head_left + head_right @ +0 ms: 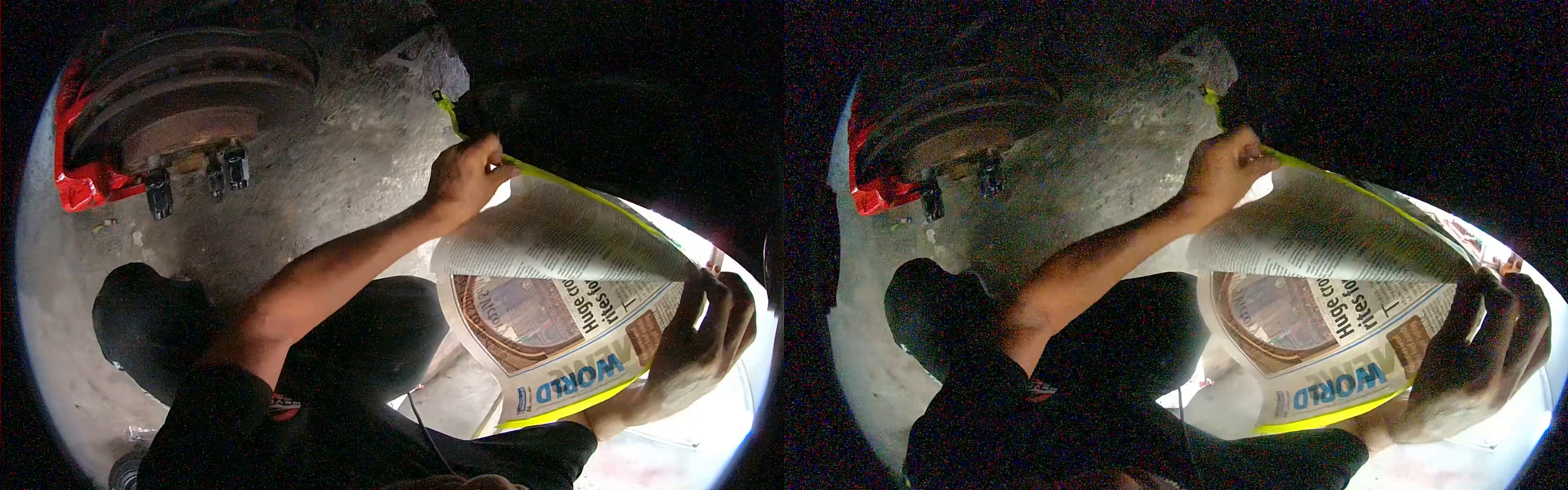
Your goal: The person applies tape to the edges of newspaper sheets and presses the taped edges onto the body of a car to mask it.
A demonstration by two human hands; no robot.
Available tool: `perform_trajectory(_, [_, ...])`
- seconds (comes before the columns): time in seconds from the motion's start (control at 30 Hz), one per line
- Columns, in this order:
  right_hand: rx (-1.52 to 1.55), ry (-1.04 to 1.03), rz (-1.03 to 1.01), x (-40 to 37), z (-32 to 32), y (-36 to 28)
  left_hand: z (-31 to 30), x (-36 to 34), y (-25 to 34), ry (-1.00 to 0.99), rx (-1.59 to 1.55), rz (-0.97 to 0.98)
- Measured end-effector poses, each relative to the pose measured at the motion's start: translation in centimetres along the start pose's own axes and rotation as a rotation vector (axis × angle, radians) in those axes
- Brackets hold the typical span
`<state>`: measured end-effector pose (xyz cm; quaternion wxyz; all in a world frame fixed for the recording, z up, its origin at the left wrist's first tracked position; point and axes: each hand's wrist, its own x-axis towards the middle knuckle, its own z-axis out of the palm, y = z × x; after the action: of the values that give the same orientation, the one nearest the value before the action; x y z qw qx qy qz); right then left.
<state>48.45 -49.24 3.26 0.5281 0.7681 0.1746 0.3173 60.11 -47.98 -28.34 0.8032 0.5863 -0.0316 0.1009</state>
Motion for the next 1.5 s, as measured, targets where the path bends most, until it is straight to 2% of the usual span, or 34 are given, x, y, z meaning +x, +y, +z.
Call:
perform_trajectory(0.07, [0.007,-0.009,-0.002,0.2,-0.4,-0.3,0.9,-1.1,-0.3,0.119,0.029,0.243])
perform_trajectory(0.1, [0.010,-0.014,-0.002,0.3,-0.6,-0.4,0.3,-1.8,-0.1,0.029,0.071,0.292])
perform_trajectory(0.2, [0.056,0.003,0.004,0.5,-0.9,-0.6,0.2,-3.6,1.3,0.085,0.118,0.535])
perform_trajectory(0.23, [0.032,0.032,-0.014,0.5,-1.1,-0.7,0.4,-4.0,1.2,0.046,0.074,0.559])
perform_trajectory(0.37, [-0.025,0.114,-0.035,0.7,-1.3,-1.4,0.2,-4.8,2.0,-0.072,0.086,0.546])
perform_trajectory(0.5, [-0.025,0.142,-0.027,0.7,-1.8,-1.3,0.9,-5.0,2.4,-0.082,0.096,0.520])
perform_trajectory(0.6, [-0.023,0.077,-0.002,1.0,-2.5,-1.4,1.4,-4.9,2.6,-0.111,0.115,0.509])
perform_trajectory(1.07, [0.013,0.098,0.056,0.9,-2.0,-1.9,2.0,-4.3,2.5,-0.197,0.242,0.468])
perform_trajectory(1.17, [0.031,0.092,0.058,0.7,-1.6,-1.9,1.2,-3.6,2.3,-0.134,0.209,0.548])
perform_trajectory(1.27, [0.046,0.075,0.040,1.0,-1.3,-1.5,1.9,-3.1,1.7,-0.102,0.182,0.529])
perform_trajectory(1.5, [0.094,0.053,-0.009,1.1,-1.7,-1.3,0.2,-3.5,1.0,-0.322,0.290,0.361])
